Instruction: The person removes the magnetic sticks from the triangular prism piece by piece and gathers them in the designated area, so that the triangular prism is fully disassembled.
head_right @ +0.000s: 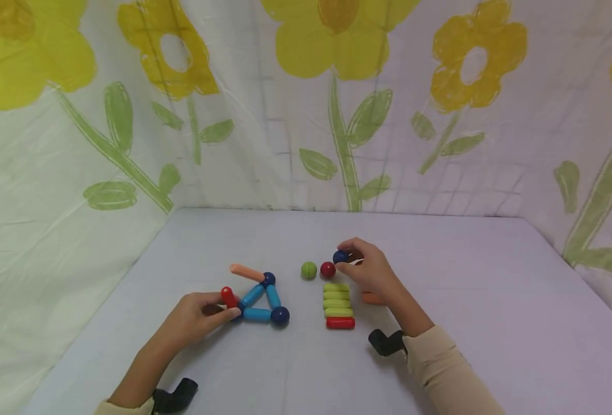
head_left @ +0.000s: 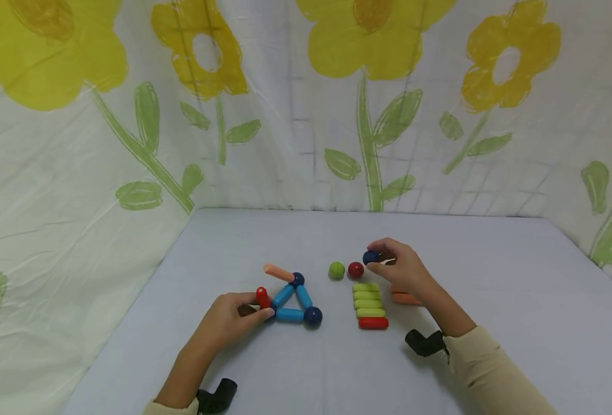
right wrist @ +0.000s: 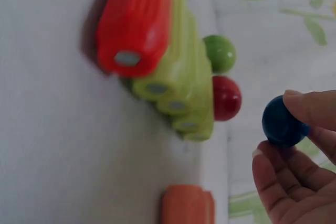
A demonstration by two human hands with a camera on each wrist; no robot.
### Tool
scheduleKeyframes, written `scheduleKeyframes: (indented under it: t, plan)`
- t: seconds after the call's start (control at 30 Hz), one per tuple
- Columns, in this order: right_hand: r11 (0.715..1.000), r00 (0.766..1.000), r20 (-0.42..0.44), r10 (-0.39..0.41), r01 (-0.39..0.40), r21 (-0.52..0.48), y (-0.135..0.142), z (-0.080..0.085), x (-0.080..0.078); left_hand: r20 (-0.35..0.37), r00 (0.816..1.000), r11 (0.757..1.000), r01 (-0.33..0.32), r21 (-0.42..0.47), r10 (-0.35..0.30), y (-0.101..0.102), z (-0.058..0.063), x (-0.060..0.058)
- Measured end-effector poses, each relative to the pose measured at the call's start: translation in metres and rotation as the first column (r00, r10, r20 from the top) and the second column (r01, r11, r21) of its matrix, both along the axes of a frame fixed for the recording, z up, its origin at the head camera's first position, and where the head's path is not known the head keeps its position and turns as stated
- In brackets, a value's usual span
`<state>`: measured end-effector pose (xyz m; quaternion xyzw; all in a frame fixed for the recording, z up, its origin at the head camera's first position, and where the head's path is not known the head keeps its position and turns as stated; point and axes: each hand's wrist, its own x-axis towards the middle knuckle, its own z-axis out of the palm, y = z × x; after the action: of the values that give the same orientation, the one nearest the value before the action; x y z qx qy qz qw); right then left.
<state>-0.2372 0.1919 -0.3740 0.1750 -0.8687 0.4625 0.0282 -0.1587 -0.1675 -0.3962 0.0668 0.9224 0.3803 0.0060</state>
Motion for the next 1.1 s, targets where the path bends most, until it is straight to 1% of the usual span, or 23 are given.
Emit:
scheduleKeyframes:
  t: [0.13,0.37,0.53,0.6,0.7,0.87,1.03,1.1]
  plan:
    - [0.999,1.000,0.030,-0.008,0.007,0.046,0.003,-0.004,-0.004,-0.004,1.000,1.000,0.005,0.002,-0.005,0.000,0.000,-0.001]
    - [0.987,0.990,0.128,-0.053,0.033,0.157,0.006,-0.009,-0.011,-0.002,1.000,1.000,0.007,0.008,-0.007,0.000,0.000,-0.001]
    - [0.977,0.985,0.164,-0.062,0.027,0.210,0.004,-0.011,-0.015,-0.031,0.999,0.999,0.034,0.025,-0.034,-0.001,-0.002,-0.001]
    - [0.975,0.983,0.171,-0.061,0.022,0.222,0.004,-0.011,-0.015,-0.044,0.998,0.998,0.047,0.029,-0.045,-0.001,-0.002,-0.002]
    - [0.974,0.983,0.171,-0.061,0.021,0.226,0.004,-0.013,-0.016,-0.045,0.998,0.999,0.048,0.026,-0.047,-0.002,-0.003,-0.002]
    - [0.978,0.986,0.163,-0.045,0.010,0.210,0.004,-0.013,-0.015,-0.036,0.999,0.999,0.040,0.025,-0.039,-0.001,-0.002,-0.001]
    - [0.980,0.986,0.158,-0.051,0.019,0.200,0.003,-0.011,-0.014,-0.023,0.999,0.999,0.023,0.026,-0.022,-0.001,-0.001,0.000]
    - [0.980,0.990,0.129,-0.056,0.030,0.195,0.002,-0.009,-0.014,-0.016,1.000,1.000,0.013,0.027,-0.012,0.000,-0.001,0.000]
